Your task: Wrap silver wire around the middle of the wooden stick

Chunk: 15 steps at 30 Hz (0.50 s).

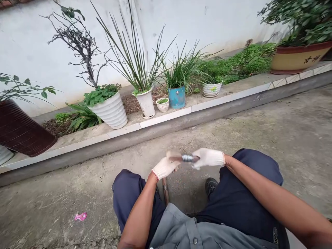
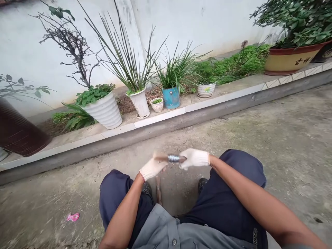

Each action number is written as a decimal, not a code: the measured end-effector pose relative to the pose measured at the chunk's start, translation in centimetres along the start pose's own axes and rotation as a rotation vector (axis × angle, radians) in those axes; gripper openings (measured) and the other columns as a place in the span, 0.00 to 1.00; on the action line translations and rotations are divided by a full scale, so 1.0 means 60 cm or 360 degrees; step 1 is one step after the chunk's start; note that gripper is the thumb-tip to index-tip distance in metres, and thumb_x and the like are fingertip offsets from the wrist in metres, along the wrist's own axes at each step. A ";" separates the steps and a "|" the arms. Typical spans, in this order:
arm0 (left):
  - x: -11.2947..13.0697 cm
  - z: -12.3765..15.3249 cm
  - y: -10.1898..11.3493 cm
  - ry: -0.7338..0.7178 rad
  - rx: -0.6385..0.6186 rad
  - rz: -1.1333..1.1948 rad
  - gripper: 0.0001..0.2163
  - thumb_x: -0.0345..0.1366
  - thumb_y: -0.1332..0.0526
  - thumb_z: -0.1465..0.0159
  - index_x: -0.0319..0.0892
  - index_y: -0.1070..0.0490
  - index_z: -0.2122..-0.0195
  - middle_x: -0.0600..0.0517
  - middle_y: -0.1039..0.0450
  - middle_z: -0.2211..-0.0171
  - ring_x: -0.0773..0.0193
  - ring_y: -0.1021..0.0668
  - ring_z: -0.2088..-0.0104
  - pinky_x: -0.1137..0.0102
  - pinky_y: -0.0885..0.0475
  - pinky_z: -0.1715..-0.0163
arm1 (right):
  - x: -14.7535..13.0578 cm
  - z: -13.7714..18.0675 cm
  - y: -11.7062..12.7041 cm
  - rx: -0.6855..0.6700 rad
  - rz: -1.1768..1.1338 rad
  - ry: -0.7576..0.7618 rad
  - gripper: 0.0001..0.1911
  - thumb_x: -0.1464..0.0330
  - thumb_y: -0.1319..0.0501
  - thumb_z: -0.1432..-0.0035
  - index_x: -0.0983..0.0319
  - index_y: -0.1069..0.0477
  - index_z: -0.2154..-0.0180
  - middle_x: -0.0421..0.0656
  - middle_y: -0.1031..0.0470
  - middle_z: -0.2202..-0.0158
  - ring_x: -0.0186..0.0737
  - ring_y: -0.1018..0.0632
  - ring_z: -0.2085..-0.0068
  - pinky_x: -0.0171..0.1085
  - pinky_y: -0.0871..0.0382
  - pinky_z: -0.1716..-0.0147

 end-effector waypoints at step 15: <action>0.008 -0.002 0.012 -0.0138 0.0084 -0.0583 0.17 0.40 0.50 0.26 0.43 0.24 0.63 0.52 0.23 0.68 0.63 0.24 0.66 0.72 0.35 0.64 | 0.045 -0.036 0.020 0.0067 0.1250 -0.0514 0.10 0.75 0.35 0.57 0.63 0.23 0.67 0.50 0.20 0.69 0.46 0.21 0.68 0.39 0.35 0.67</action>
Point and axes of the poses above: each hand's wrist, its own z-axis away from the middle knuckle, its own y-axis out of the back of the hand, x = y × z, the point moved 6 cm from there along -z, towards the middle knuckle
